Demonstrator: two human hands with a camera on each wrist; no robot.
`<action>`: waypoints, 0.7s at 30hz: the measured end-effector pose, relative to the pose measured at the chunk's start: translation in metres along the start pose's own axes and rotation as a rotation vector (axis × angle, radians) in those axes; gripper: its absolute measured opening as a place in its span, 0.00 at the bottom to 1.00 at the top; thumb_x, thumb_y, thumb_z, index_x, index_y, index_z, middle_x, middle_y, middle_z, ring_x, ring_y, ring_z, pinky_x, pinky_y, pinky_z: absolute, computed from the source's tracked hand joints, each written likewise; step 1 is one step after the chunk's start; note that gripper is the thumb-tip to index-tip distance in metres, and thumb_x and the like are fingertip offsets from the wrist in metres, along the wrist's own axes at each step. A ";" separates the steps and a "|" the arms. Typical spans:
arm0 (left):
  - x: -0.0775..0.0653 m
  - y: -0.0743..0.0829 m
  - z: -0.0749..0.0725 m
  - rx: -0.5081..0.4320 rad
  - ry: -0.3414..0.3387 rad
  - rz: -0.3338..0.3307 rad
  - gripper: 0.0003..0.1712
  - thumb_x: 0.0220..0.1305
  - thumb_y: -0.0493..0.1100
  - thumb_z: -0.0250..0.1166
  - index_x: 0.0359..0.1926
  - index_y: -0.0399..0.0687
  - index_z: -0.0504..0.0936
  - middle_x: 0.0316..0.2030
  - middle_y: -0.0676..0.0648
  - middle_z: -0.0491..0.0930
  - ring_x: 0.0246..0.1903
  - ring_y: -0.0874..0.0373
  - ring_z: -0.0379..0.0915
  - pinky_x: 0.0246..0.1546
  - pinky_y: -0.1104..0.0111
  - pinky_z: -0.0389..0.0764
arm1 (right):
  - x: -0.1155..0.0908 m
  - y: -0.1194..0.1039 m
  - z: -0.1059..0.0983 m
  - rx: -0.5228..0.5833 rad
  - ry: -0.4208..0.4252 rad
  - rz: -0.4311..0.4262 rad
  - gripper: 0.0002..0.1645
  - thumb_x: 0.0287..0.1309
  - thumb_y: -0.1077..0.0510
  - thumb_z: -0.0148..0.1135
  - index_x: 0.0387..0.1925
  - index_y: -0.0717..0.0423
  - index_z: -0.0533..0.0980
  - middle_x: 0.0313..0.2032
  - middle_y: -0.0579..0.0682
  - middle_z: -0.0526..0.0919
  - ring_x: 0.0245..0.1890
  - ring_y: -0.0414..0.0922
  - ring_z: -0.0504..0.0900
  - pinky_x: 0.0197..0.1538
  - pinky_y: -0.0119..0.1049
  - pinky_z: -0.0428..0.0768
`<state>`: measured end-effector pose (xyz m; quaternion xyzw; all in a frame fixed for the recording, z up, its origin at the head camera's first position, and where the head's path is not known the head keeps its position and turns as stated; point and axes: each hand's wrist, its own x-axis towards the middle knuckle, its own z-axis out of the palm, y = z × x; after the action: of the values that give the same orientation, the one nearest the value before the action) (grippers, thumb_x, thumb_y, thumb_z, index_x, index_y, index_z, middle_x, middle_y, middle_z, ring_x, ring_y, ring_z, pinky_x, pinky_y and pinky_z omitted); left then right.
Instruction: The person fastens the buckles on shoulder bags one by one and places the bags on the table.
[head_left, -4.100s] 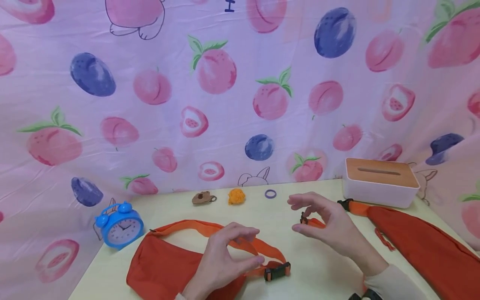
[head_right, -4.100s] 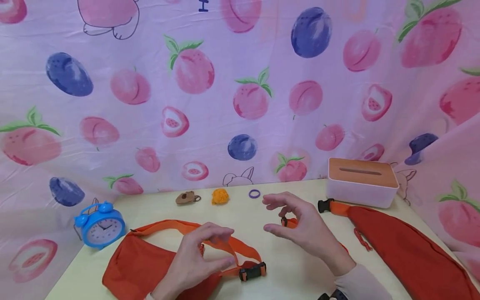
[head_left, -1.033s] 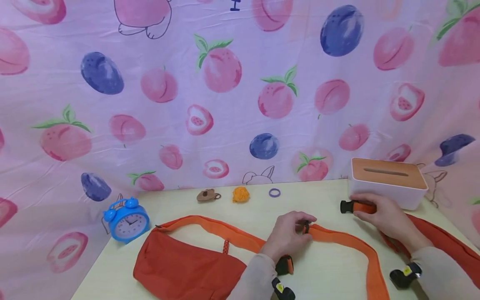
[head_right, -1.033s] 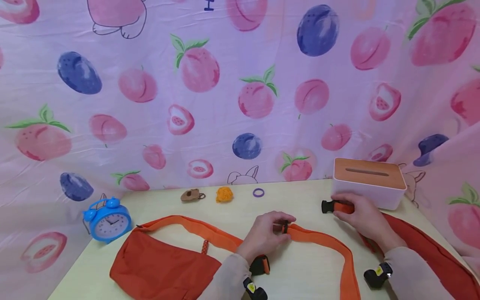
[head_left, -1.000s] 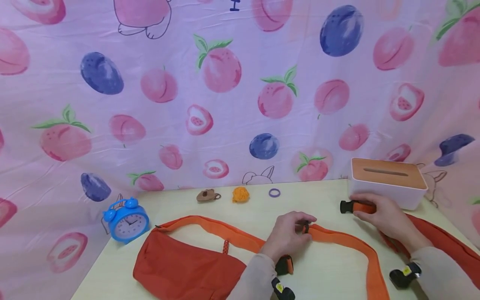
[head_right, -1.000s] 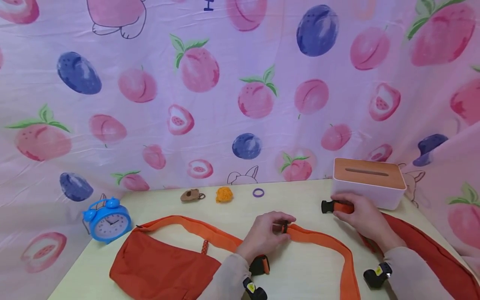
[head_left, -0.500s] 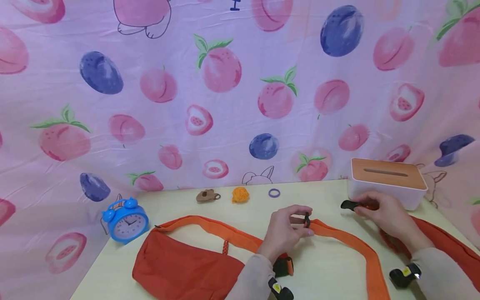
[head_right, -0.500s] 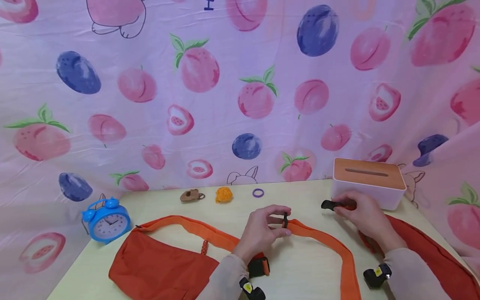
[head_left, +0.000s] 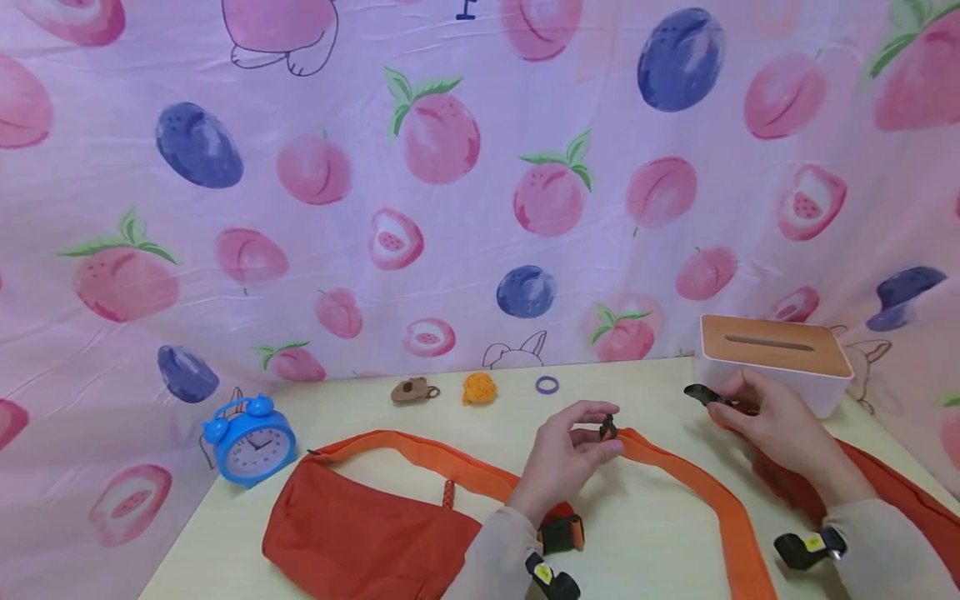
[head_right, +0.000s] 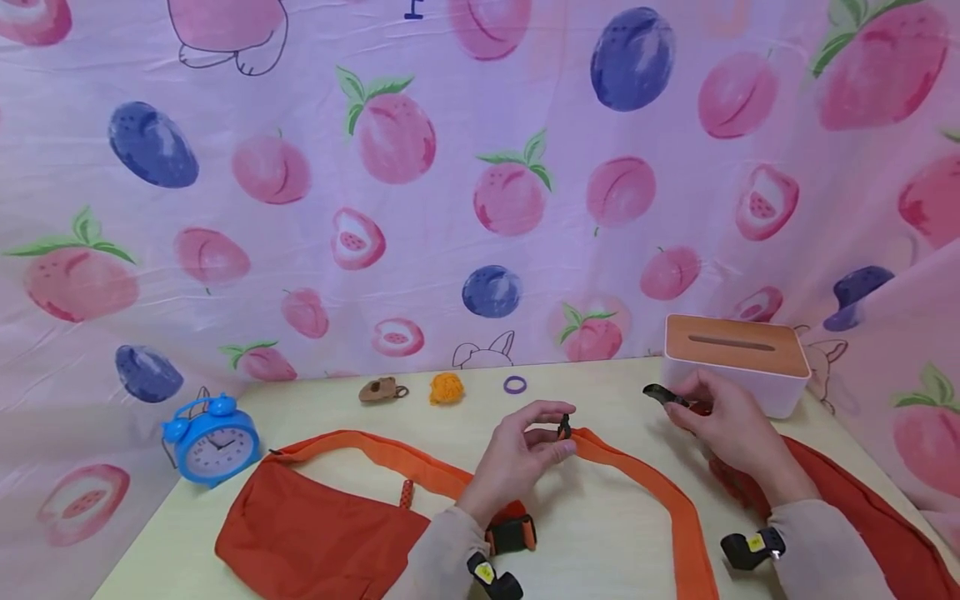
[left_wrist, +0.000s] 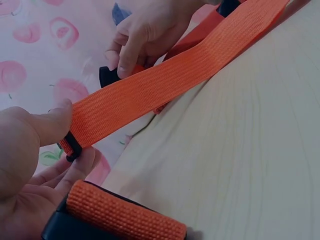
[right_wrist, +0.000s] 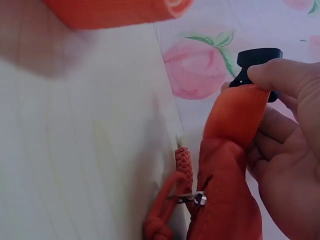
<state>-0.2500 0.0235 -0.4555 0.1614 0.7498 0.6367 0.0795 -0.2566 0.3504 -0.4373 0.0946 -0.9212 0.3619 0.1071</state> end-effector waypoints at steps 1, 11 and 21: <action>0.000 0.000 0.000 -0.008 -0.006 -0.004 0.28 0.70 0.40 0.80 0.60 0.81 0.88 0.59 0.60 0.84 0.51 0.61 0.87 0.54 0.62 0.91 | 0.000 0.000 0.000 0.002 0.001 -0.002 0.13 0.73 0.56 0.76 0.49 0.55 0.79 0.43 0.51 0.90 0.39 0.44 0.81 0.43 0.28 0.77; -0.001 -0.001 -0.002 -0.002 -0.051 0.028 0.22 0.76 0.46 0.76 0.63 0.80 0.88 0.61 0.61 0.84 0.57 0.61 0.85 0.60 0.63 0.88 | -0.002 0.005 0.006 0.156 0.007 -0.066 0.15 0.64 0.63 0.81 0.46 0.58 0.81 0.47 0.58 0.90 0.39 0.39 0.88 0.41 0.28 0.86; 0.004 -0.001 0.002 -0.051 0.023 -0.032 0.34 0.59 0.35 0.86 0.63 0.66 0.88 0.53 0.61 0.90 0.57 0.63 0.87 0.69 0.62 0.82 | -0.005 0.001 -0.001 0.147 -0.050 -0.011 0.22 0.70 0.64 0.77 0.62 0.62 0.84 0.58 0.62 0.87 0.46 0.38 0.89 0.50 0.19 0.83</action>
<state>-0.2533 0.0266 -0.4568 0.1398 0.7369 0.6559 0.0851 -0.2524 0.3526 -0.4385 0.1162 -0.8940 0.4256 0.0790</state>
